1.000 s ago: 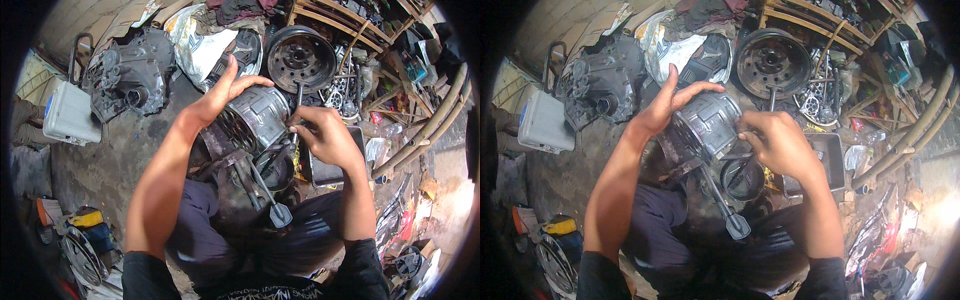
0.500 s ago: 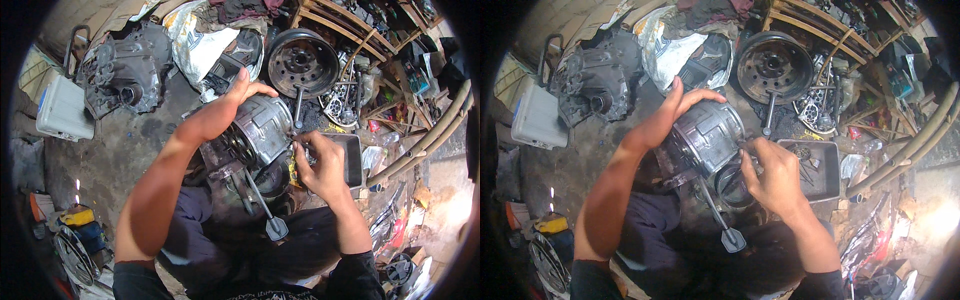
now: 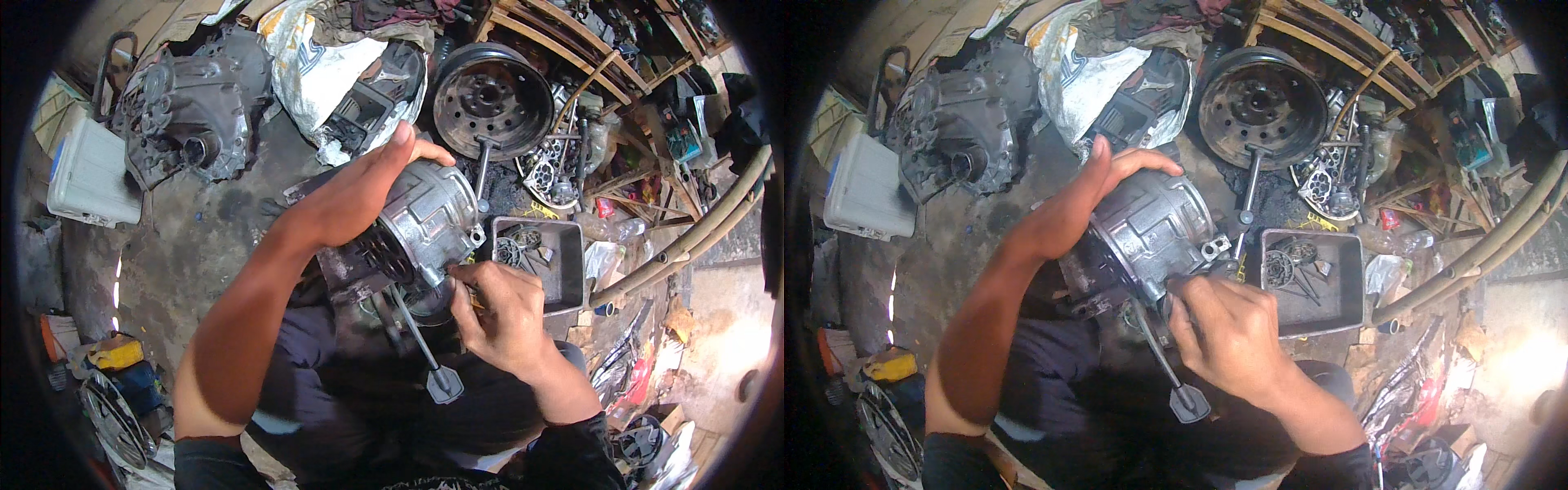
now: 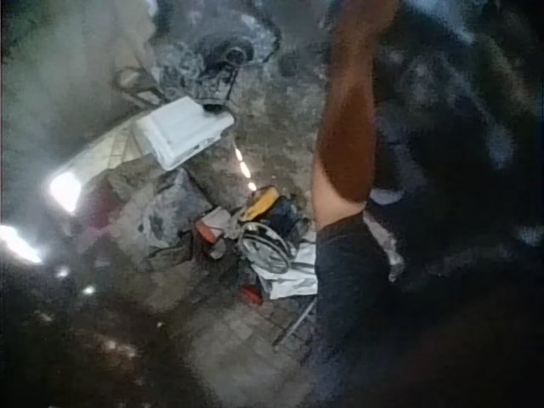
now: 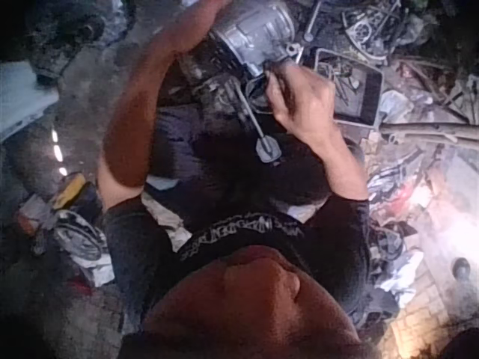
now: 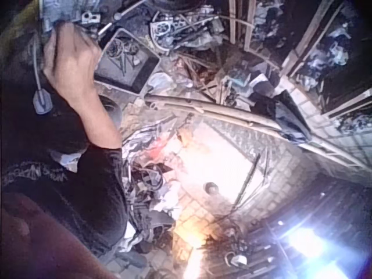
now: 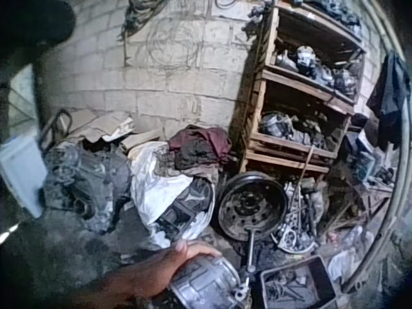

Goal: The person is seated on the floor in a cluttered workshop, using a wrench to tighten bolts on a metallic mechanical component. They briefly pour liquid from a plastic bottle onto the part before continuing to tighten the bolts.

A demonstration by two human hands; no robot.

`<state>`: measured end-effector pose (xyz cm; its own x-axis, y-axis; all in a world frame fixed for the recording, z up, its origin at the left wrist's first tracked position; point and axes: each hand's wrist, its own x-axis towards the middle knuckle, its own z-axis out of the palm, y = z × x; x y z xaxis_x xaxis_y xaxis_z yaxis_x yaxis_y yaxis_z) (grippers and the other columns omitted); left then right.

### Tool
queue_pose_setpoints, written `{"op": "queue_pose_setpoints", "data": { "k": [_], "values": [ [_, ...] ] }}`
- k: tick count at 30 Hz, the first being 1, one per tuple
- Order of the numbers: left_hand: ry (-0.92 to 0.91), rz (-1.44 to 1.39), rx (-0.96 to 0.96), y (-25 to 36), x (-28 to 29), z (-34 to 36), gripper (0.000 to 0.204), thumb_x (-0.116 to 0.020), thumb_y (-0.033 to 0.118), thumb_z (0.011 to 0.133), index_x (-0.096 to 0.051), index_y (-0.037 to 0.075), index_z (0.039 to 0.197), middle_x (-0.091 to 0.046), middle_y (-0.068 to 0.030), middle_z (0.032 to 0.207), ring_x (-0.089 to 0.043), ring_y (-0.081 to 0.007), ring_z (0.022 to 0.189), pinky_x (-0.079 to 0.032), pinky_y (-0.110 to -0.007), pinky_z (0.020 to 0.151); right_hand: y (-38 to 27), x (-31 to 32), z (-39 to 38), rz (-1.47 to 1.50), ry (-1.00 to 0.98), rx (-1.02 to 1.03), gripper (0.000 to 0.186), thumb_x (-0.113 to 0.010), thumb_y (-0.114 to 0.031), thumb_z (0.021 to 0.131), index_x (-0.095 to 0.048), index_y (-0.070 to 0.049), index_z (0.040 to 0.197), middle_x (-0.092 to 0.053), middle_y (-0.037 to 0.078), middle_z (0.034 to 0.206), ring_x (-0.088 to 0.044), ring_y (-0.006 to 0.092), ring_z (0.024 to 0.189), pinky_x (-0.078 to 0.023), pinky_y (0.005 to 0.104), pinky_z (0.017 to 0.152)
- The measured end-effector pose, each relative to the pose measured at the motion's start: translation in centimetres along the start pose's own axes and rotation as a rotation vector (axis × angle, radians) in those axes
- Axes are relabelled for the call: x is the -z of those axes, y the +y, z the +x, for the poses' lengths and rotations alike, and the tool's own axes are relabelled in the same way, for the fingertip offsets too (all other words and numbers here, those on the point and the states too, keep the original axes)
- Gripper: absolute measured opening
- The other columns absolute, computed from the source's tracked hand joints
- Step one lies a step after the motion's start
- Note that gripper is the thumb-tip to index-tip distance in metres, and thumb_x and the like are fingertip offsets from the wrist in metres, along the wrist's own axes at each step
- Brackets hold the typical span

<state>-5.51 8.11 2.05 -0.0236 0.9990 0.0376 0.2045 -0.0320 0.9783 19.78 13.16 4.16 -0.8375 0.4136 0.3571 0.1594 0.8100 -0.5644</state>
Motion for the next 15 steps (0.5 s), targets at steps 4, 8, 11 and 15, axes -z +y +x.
{"op": "queue_pose_setpoints", "data": {
  "k": [4, 8, 11, 15],
  "values": [
    [-0.01, -0.066, 0.032, -0.1, 0.0, 0.0, 0.093, 0.002, 0.065, 0.113, -0.062, 0.006, 0.145, -0.061, -0.01, 0.145, -0.049, -0.0238, 0.143, -0.028, -0.037, 0.128, 1.6, 0.6, 1.0, -0.048, 0.051, -0.262, 0.01, -0.076, -0.002, 0.088, -0.069, -0.002, 0.095, -0.067, 0.019, 0.074, -0.07, 0.0382, 0.067, -0.053, 0.0462, 0.06],
    [0.019, 0.025, -0.053, -0.5, -0.1, 0.2, 0.093, 0.0, 0.068, 0.112, -0.062, 0.006, 0.145, -0.063, -0.0102, 0.141, -0.052, -0.022, 0.138, -0.032, -0.036, 0.125, 0.1, -0.5, 0.1, 0.006, 0.043, -0.024, 0.015, -0.078, -0.003, 0.086, -0.066, -0.001, 0.095, -0.066, 0.018, 0.071, -0.069, 0.0386, 0.064, -0.054, 0.0464, 0.06],
    [-0.009, -0.05, -0.015, -0.6, 0.1, 0.0, 0.093, -0.002, 0.069, 0.112, -0.061, 0.006, 0.144, -0.064, -0.0104, 0.138, -0.053, -0.0205, 0.136, -0.034, -0.036, 0.123, 1.2, -0.2, 1.0, -0.124, 0.071, -0.19, 0.013, -0.077, -0.003, 0.088, -0.064, -0.002, 0.092, -0.066, 0.02, 0.071, -0.069, 0.04, 0.063, -0.053, 0.0473, 0.059],
    [0.001, -0.028, -0.015, -0.5, 0.0, 0.1, 0.091, -0.002, 0.068, 0.113, -0.062, 0.006, 0.144, -0.064, -0.0108, 0.138, -0.053, -0.0203, 0.135, -0.034, -0.036, 0.122, 0.1, -0.6, 0.9, -0.028, 0.043, -0.09, 0.011, -0.076, -0.004, 0.09, -0.066, -0.003, 0.095, -0.067, 0.02, 0.073, -0.071, 0.0394, 0.066, -0.055, 0.0476, 0.061]
  ]
}}
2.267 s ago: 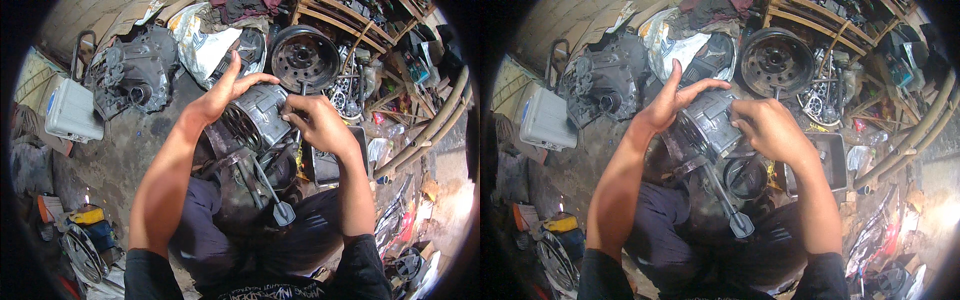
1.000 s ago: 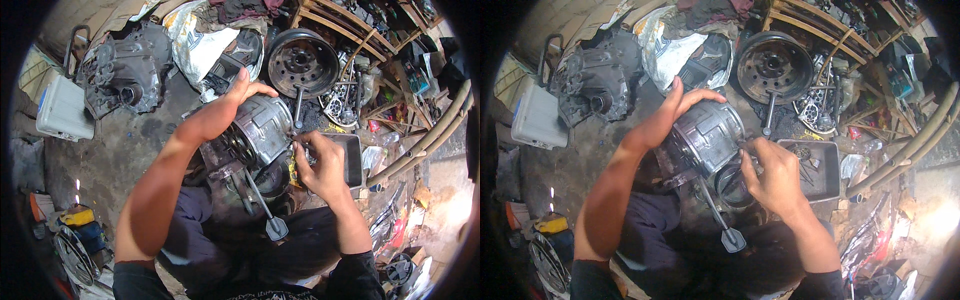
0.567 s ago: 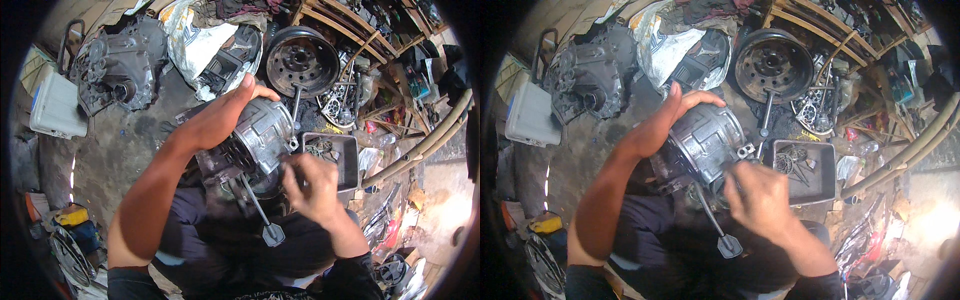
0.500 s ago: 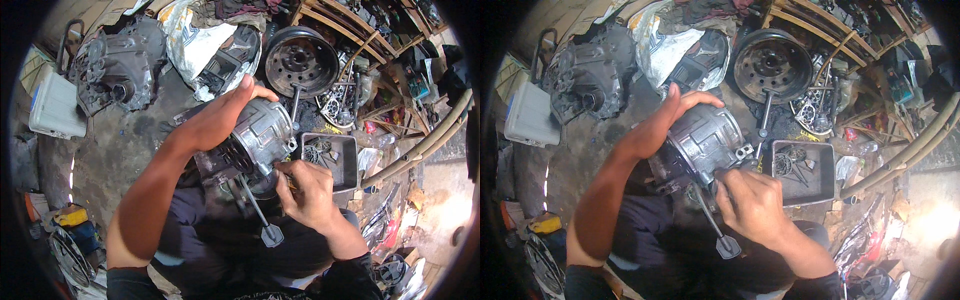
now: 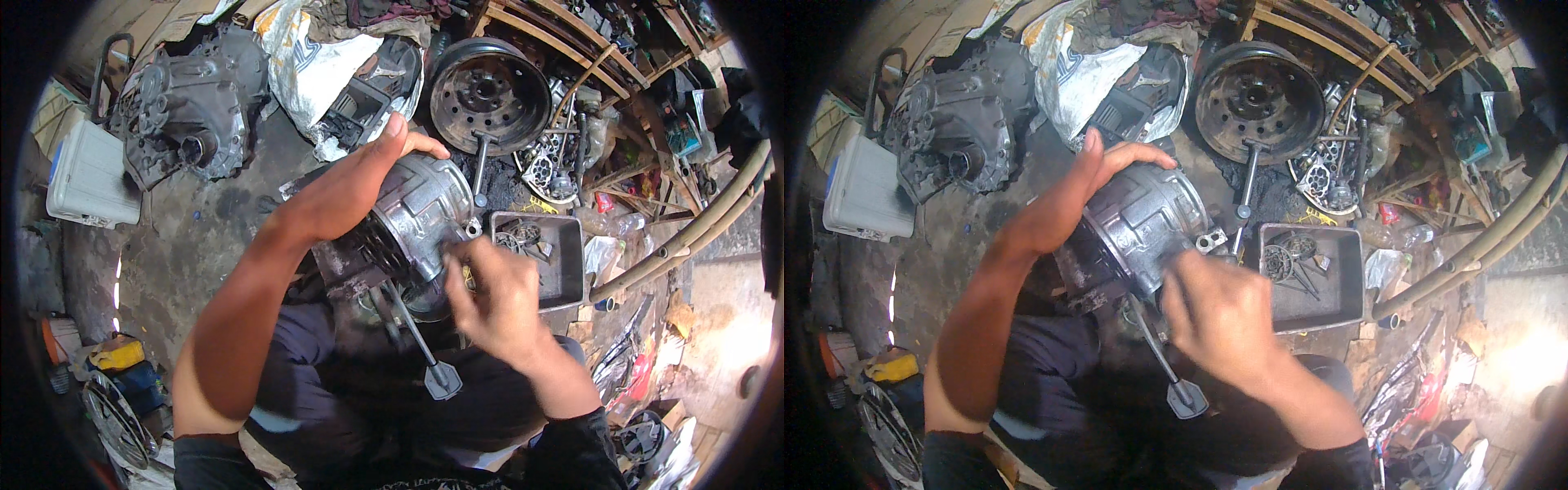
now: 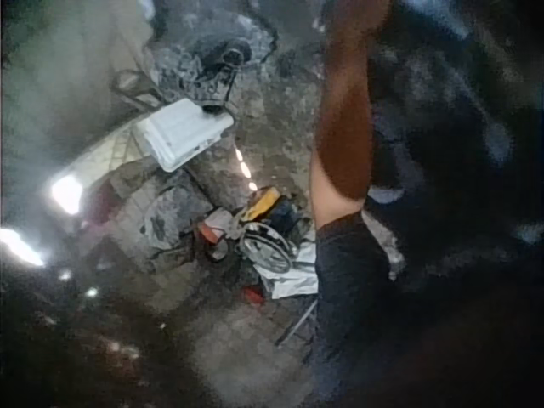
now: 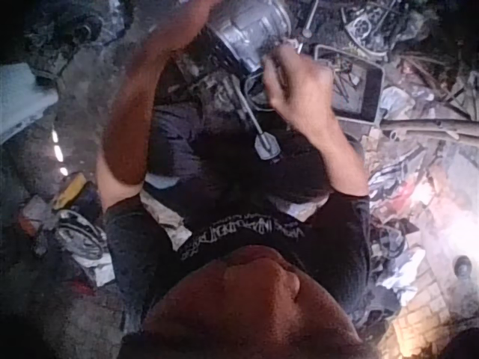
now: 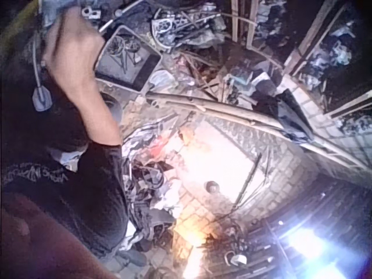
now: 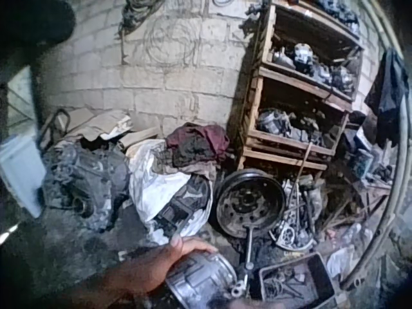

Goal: The person is seated on the floor in a cluttered workshop, using a wrench to tighten bolts on a metallic mechanical component. They briefly pour liquid from a plastic bottle onto the part before continuing to tighten the bolts.

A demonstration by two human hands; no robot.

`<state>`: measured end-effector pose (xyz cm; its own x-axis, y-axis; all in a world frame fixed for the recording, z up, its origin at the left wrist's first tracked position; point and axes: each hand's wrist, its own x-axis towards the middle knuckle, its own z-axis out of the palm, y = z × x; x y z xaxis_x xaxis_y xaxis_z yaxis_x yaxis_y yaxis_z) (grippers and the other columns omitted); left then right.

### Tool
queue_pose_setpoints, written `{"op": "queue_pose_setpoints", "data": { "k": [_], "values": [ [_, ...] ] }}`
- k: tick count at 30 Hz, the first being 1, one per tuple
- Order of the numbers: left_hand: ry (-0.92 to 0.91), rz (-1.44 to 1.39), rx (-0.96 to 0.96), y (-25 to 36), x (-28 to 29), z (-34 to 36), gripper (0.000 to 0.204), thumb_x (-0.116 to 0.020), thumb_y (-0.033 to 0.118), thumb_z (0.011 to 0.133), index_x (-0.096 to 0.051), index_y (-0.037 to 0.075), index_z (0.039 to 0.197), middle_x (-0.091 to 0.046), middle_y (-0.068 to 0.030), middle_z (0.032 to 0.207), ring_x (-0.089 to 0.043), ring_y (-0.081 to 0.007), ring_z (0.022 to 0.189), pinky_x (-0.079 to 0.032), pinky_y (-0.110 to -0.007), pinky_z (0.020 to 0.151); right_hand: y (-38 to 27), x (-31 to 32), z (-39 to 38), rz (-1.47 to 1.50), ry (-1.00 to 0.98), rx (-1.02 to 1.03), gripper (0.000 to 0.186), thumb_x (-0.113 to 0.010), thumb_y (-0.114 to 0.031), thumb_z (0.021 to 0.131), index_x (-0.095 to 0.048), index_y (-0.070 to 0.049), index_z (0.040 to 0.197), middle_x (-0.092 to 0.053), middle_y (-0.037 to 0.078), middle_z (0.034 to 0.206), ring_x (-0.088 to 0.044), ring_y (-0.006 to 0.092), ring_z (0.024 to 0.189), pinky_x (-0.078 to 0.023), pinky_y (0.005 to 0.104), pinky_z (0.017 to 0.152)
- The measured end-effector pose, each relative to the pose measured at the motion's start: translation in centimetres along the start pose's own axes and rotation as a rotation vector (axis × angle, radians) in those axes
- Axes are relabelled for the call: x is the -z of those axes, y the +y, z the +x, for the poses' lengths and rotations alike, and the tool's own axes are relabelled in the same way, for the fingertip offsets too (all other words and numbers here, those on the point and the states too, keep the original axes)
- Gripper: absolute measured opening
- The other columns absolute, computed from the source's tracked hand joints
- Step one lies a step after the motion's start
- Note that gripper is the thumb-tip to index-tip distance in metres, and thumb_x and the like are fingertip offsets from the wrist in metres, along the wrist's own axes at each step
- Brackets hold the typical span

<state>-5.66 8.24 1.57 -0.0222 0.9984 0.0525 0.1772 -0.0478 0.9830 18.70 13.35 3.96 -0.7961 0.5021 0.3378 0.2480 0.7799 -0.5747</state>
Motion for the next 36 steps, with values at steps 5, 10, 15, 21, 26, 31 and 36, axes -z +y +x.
{"op": "queue_pose_setpoints", "data": {
  "k": [5, 10, 15, 21, 26, 31, 36],
  "values": [
    [-0.021, -0.06, 0.064, 0.4, 0.0, -0.3, 0.09, -0.001, 0.066, 0.114, -0.061, 0.006, 0.145, -0.063, -0.0102, 0.139, -0.053, -0.0203, 0.136, -0.035, -0.036, 0.123, 1.4, 0.2, 0.9, -0.06, 0.015, -0.126, 0.012, -0.076, -0.007, 0.091, -0.067, -0.004, 0.097, -0.068, 0.02, 0.074, -0.072, 0.039, 0.068, -0.055, 0.049, 0.061],
    [-0.007, -0.003, -0.006, 0.0, -0.1, 0.0, 0.091, 0.0, 0.066, 0.113, -0.061, 0.006, 0.145, -0.063, -0.0099, 0.139, -0.053, -0.0201, 0.136, -0.035, -0.035, 0.122, -0.3, 0.2, 0.1, -0.012, -0.032, -0.052, 0.012, -0.075, -0.006, 0.089, -0.065, -0.003, 0.095, -0.067, 0.02, 0.072, -0.071, 0.0409, 0.065, -0.054, 0.0487, 0.06],
    [-0.01, -0.03, 0.027, 0.3, -0.1, -0.1, 0.091, -0.001, 0.066, 0.113, -0.061, 0.006, 0.145, -0.064, -0.0098, 0.138, -0.055, -0.0198, 0.134, -0.037, -0.035, 0.121, -0.1, 0.3, 0.5, -0.074, -0.04, -0.064, 0.011, -0.075, -0.006, 0.091, -0.065, -0.003, 0.096, -0.067, 0.021, 0.07, -0.071, 0.0411, 0.065, -0.053, 0.0492, 0.058],
    [-0.014, -0.035, 0.023, 0.1, -0.1, -0.1, 0.092, -0.001, 0.066, 0.113, -0.061, 0.005, 0.145, -0.066, -0.0105, 0.135, -0.056, -0.0206, 0.132, -0.038, -0.035, 0.12, 0.6, 0.4, 1.4, -0.085, 0.009, -0.191, 0.012, -0.075, -0.007, 0.091, -0.065, -0.003, 0.096, -0.067, 0.021, 0.07, -0.071, 0.0425, 0.066, -0.054, 0.0513, 0.06],
    [0.036, 0.085, -0.071, -0.6, -0.1, 0.2, 0.092, 0.0, 0.066, 0.113, -0.061, 0.005, 0.145, -0.066, -0.0106, 0.135, -0.056, -0.0214, 0.132, -0.038, -0.035, 0.12, -0.3, 0.5, 0.7, -0.068, -0.032, -0.158, 0.014, -0.076, -0.007, 0.09, -0.064, -0.002, 0.095, -0.067, 0.021, 0.069, -0.071, 0.0422, 0.065, -0.053, 0.0508, 0.059],
    [0.011, 0.042, -0.014, -0.2, -0.1, 0.1, 0.092, 0.001, 0.066, 0.113, -0.061, 0.005, 0.145, -0.065, -0.0105, 0.137, -0.054, -0.0223, 0.135, -0.036, -0.036, 0.123, -0.8, 0.3, 0.4, -0.013, -0.028, -0.039, 0.013, -0.075, -0.007, 0.091, -0.064, -0.001, 0.094, -0.065, 0.021, 0.065, -0.07, 0.0426, 0.064, -0.053, 0.0507, 0.057],
    [-0.022, -0.043, 0.063, 0.2, 0.0, 0.0, 0.093, 0.002, 0.065, 0.113, -0.062, 0.006, 0.145, -0.063, -0.011, 0.14, -0.053, -0.0228, 0.137, -0.033, -0.036, 0.124, 0.3, 0.9, 1.4, -0.084, -0.031, -0.225, 0.012, -0.075, -0.006, 0.089, -0.066, -0.003, 0.096, -0.066, 0.02, 0.068, -0.071, 0.0418, 0.065, -0.055, 0.0501, 0.061]
  ]
}}
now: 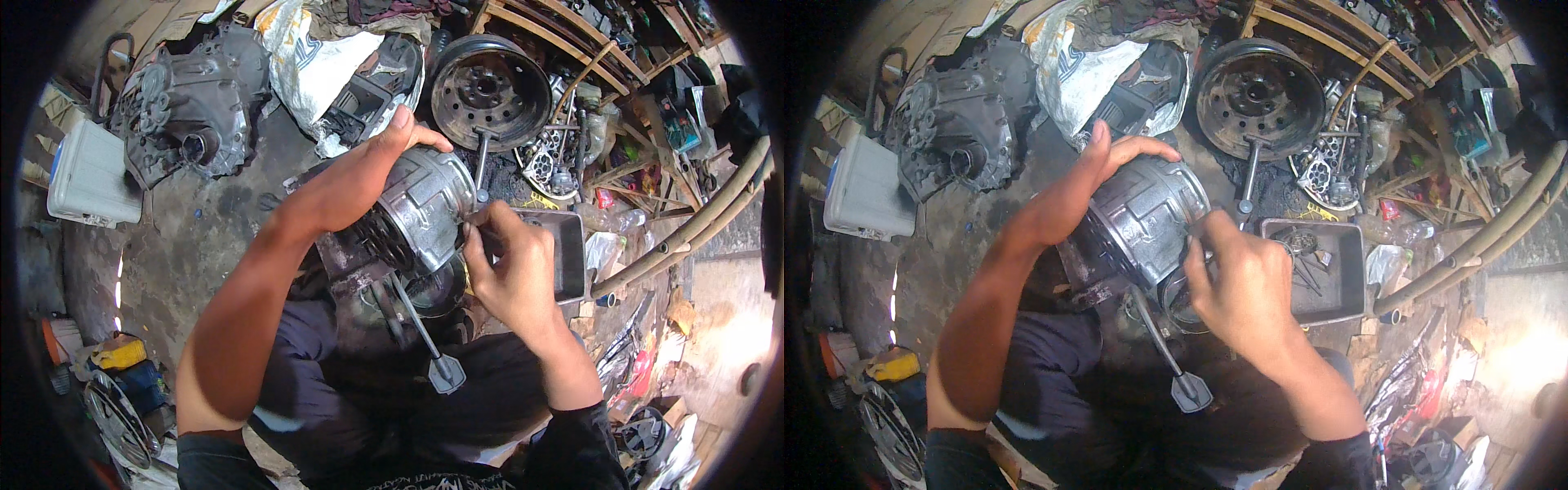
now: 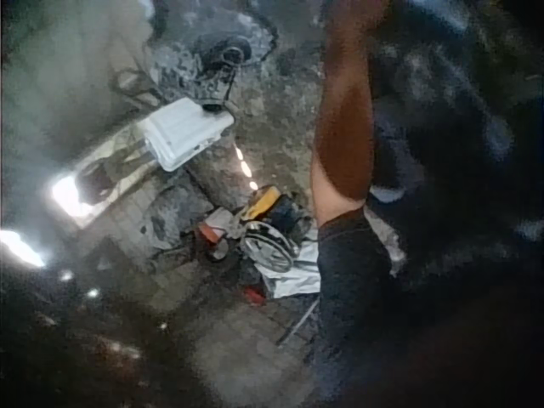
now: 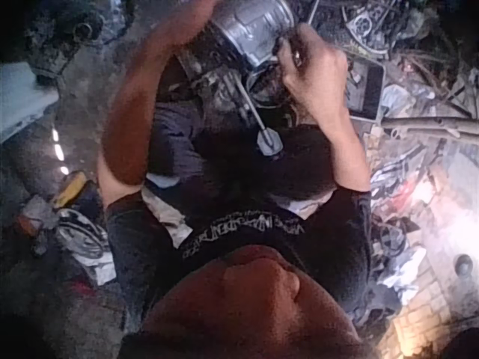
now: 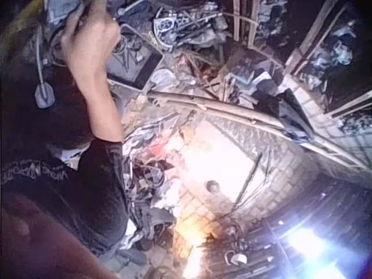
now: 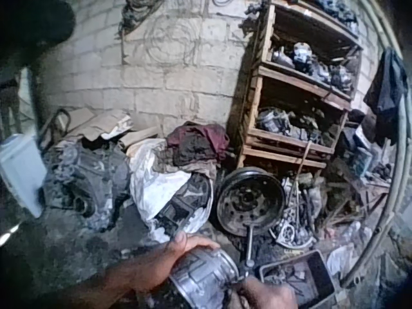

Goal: The person is seated on the floor in a cluttered workshop, using a wrench to tighten bolts on a metallic mechanical component. They briefly pour liquid from a plastic bottle onto the part before continuing to tighten the bolts.

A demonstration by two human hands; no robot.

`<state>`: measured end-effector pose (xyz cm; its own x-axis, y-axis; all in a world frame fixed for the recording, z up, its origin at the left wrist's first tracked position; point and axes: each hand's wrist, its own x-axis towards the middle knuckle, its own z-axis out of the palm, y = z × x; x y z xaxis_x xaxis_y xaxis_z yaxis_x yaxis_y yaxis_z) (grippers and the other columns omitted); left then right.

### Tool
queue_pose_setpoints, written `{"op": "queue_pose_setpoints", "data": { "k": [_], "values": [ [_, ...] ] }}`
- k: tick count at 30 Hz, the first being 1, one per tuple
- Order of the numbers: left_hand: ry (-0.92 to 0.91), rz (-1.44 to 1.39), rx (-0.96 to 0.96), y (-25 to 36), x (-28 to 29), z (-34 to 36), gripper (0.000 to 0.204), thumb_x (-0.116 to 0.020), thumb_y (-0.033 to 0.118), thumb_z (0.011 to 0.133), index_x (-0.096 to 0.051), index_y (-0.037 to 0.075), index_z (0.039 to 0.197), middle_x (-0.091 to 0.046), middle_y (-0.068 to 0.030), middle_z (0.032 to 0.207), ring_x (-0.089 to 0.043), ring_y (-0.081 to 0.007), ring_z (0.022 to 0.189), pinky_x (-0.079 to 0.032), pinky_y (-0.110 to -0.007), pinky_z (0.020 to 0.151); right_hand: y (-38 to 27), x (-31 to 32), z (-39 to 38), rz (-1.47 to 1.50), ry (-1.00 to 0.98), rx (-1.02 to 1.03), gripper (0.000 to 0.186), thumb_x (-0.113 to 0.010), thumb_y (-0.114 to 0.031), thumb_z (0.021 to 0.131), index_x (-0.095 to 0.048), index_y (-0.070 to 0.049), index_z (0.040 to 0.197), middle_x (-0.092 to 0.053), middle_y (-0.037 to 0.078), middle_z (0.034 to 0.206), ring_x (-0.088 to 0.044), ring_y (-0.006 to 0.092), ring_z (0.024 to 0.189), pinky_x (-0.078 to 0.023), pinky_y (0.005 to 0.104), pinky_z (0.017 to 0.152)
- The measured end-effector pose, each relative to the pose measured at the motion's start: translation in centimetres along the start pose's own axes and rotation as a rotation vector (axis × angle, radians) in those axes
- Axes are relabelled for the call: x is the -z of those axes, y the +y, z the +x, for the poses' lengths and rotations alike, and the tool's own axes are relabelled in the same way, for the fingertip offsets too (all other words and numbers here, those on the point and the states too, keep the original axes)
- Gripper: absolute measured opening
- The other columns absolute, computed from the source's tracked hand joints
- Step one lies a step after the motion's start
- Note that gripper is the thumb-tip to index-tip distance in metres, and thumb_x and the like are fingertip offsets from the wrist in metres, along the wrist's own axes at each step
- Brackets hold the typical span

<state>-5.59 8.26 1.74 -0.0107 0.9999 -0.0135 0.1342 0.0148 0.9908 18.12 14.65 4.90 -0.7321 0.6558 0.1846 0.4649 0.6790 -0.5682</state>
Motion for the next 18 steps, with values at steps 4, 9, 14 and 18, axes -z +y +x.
{"op": "queue_pose_setpoints", "data": {
  "k": [4, 9, 14, 18],
  "values": [
    [0.026, 0.081, -0.055, -0.3, 0.0, 0.1, 0.093, 0.003, 0.066, 0.113, -0.062, 0.007, 0.145, -0.064, -0.011, 0.139, -0.053, -0.0227, 0.136, -0.034, -0.036, 0.124, -1.3, 0.0, -1.5, 0.089, -0.048, 0.095, 0.01, -0.073, -0.006, 0.091, -0.066, -0.002, 0.097, -0.067, 0.022, 0.069, -0.071, 0.0429, 0.066, -0.053, 0.0504, 0.058],
    [0.005, 0.026, -0.01, 0.1, 0.0, 0.0, 0.092, 0.003, 0.065, 0.113, -0.062, 0.007, 0.145, -0.063, -0.0108, 0.14, -0.052, -0.0227, 0.138, -0.032, -0.036, 0.125, -0.4, -0.3, -1.1, -0.006, -0.006, 0.077, 0.012, -0.075, -0.007, 0.09, -0.066, -0.003, 0.097, -0.067, 0.022, 0.069, -0.071, 0.043, 0.065, -0.054, 0.0505, 0.058],
    [-0.005, -0.016, 0.006, 0.1, -0.1, -0.1, 0.092, 0.003, 0.063, 0.114, -0.062, 0.007, 0.145, -0.062, -0.0101, 0.141, -0.05, -0.0224, 0.14, -0.03, -0.036, 0.126, 0.2, -0.2, -0.1, 0.071, 0.017, -0.017, 0.012, -0.075, -0.007, 0.09, -0.066, -0.004, 0.097, -0.068, 0.022, 0.07, -0.072, 0.0431, 0.066, -0.055, 0.0505, 0.062],
    [0.021, 0.084, -0.057, -0.2, 0.1, 0.1, 0.092, 0.003, 0.063, 0.114, -0.063, 0.006, 0.144, -0.062, -0.0105, 0.142, -0.05, -0.0225, 0.14, -0.029, -0.036, 0.127, -1.7, 0.0, -1.7, 0.072, -0.062, 0.106, 0.011, -0.074, -0.007, 0.091, -0.065, -0.003, 0.096, -0.068, 0.022, 0.069, -0.072, 0.0438, 0.067, -0.055, 0.0507, 0.06]
  ]
}}
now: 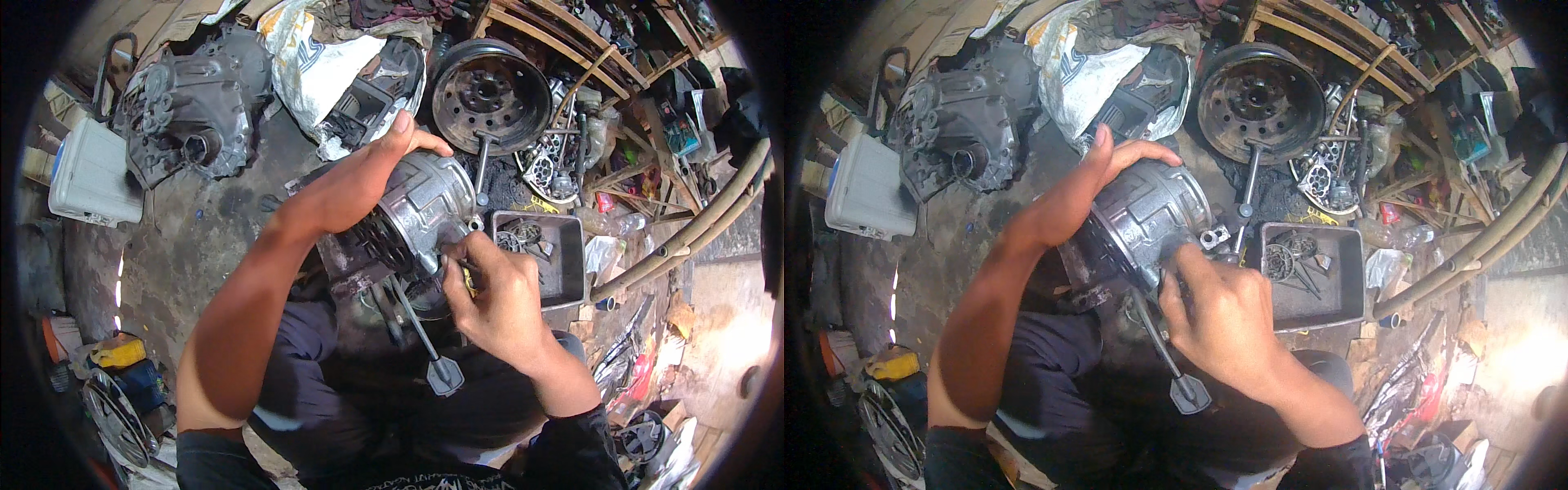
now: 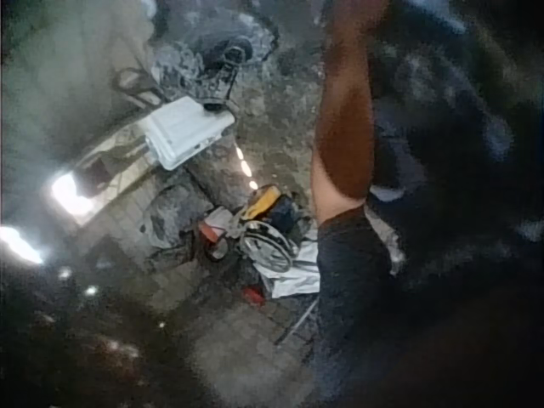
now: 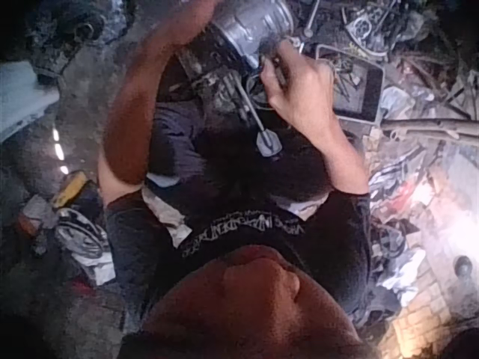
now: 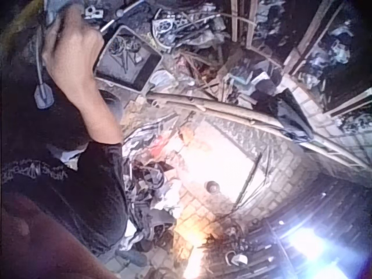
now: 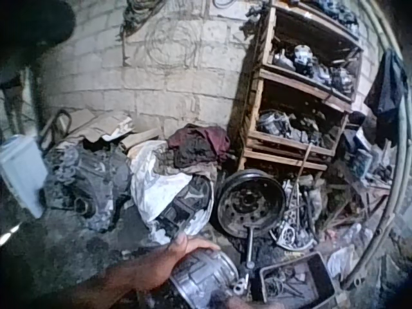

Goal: The person is seated on the floor in a cluttered workshop, using a wrench to tighten bolts on a metallic mechanical component. They briefly pour liquid from a plastic bottle onto the part before continuing to tighten the bolts.

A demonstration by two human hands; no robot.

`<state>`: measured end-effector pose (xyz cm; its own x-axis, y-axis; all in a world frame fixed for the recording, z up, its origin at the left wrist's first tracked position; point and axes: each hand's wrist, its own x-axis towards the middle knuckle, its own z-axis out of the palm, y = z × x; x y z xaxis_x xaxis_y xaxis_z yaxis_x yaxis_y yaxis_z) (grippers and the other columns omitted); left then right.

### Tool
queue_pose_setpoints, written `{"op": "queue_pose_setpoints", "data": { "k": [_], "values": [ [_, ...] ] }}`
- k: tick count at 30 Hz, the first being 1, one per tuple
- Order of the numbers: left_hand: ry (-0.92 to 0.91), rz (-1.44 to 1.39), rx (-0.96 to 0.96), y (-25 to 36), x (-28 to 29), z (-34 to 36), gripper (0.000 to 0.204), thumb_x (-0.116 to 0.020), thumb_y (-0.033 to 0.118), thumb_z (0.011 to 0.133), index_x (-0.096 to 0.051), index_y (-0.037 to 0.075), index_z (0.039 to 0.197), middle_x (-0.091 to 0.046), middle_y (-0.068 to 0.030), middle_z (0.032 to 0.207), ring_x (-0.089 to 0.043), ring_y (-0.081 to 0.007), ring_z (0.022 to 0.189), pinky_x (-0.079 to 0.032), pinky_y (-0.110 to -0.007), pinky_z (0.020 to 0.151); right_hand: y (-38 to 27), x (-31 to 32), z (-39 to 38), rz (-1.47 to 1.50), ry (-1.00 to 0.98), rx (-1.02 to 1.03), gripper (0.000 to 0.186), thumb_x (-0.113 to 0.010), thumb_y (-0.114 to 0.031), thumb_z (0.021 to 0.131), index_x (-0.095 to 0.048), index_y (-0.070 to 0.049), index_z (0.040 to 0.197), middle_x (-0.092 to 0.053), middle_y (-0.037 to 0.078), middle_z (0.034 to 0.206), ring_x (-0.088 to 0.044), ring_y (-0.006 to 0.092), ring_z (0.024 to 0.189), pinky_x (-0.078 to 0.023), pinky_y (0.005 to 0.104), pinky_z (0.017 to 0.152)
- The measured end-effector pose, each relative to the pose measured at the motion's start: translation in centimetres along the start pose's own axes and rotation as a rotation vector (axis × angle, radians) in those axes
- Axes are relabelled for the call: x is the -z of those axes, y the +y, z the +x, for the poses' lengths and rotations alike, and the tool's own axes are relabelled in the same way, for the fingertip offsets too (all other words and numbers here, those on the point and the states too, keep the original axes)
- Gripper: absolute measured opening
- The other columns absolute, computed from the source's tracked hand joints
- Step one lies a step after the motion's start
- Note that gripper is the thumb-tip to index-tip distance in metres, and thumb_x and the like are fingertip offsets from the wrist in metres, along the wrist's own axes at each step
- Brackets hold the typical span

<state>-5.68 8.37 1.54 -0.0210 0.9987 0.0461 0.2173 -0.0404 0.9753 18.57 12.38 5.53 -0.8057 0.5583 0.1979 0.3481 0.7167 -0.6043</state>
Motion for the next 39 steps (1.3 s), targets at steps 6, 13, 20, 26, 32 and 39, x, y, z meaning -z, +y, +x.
{"op": "queue_pose_setpoints", "data": {
  "k": [6, 13, 20, 26, 32, 39],
  "values": [
    [0.006, -0.047, 0.042, 0.2, -0.1, -0.1, 0.093, 0.004, 0.063, 0.113, -0.062, 0.005, 0.144, -0.062, -0.0107, 0.142, -0.05, -0.0226, 0.141, -0.03, -0.036, 0.127, 1.3, -0.1, 0.5, -0.009, 0.061, -0.092, 0.013, -0.074, -0.008, 0.091, -0.063, -0.002, 0.092, -0.066, 0.022, 0.067, -0.07, 0.0446, 0.065, -0.054, 0.0509, 0.06],
    [-0.013, -0.056, 0.045, 0.3, 0.0, -0.1, 0.093, 0.003, 0.064, 0.113, -0.062, 0.006, 0.145, -0.062, -0.0101, 0.143, -0.05, -0.0227, 0.14, -0.03, -0.035, 0.126, 2.5, 1.4, 1.5, -0.026, 0.133, -0.123, 0.009, -0.073, -0.004, 0.091, -0.065, -0.002, 0.091, -0.067, 0.02, 0.066, -0.07, 0.0404, 0.062, -0.052, 0.0469, 0.058],
    [-0.003, -0.044, 0.05, 0.4, 0.0, -0.1, 0.094, 0.004, 0.065, 0.113, -0.062, 0.007, 0.145, -0.061, -0.0104, 0.144, -0.05, -0.0233, 0.141, -0.03, -0.036, 0.127, 3.2, 3.2, 1.7, 0.082, 0.072, -0.058, 0.01, -0.075, 0.0, 0.089, -0.071, 0.001, 0.099, -0.07, 0.018, 0.086, -0.07, 0.0296, 0.072, -0.052, 0.0383, 0.065],
    [-0.004, -0.03, 0.049, 0.6, 0.0, -0.2, 0.093, 0.004, 0.065, 0.113, -0.062, 0.007, 0.146, -0.062, -0.0102, 0.143, -0.05, -0.0237, 0.141, -0.031, -0.037, 0.127, 2.9, 3.5, 2.0, 0.079, 0.016, 0.006, 0.012, -0.076, 0.003, 0.087, -0.073, 0.002, 0.098, -0.071, 0.018, 0.09, -0.071, 0.0372, 0.085, -0.055, 0.0404, 0.077],
    [-0.006, -0.014, 0.034, 0.4, 0.1, -0.1, 0.091, 0.003, 0.063, 0.114, -0.062, 0.007, 0.146, -0.062, -0.0105, 0.142, -0.05, -0.0238, 0.141, -0.031, -0.037, 0.127, 3.4, 3.0, 1.9, 0.064, 0.049, 0.089, 0.011, -0.075, 0.004, 0.084, -0.074, 0.004, 0.094, -0.073, 0.015, 0.09, -0.07, 0.0298, 0.083, -0.054, 0.0378, 0.079],
    [0.008, 0.049, -0.002, 0.2, 0.0, 0.0, 0.09, 0.003, 0.061, 0.114, -0.062, 0.007, 0.146, -0.061, -0.0103, 0.144, -0.048, -0.0238, 0.143, -0.028, -0.037, 0.128, 3.4, 1.6, 2.5, -0.079, 0.027, 0.171, 0.015, -0.075, 0.001, 0.085, -0.069, 0.0, 0.098, -0.069, 0.018, 0.097, -0.065, 0.0389, 0.092, -0.053, 0.0479, 0.08]
  ]
}}
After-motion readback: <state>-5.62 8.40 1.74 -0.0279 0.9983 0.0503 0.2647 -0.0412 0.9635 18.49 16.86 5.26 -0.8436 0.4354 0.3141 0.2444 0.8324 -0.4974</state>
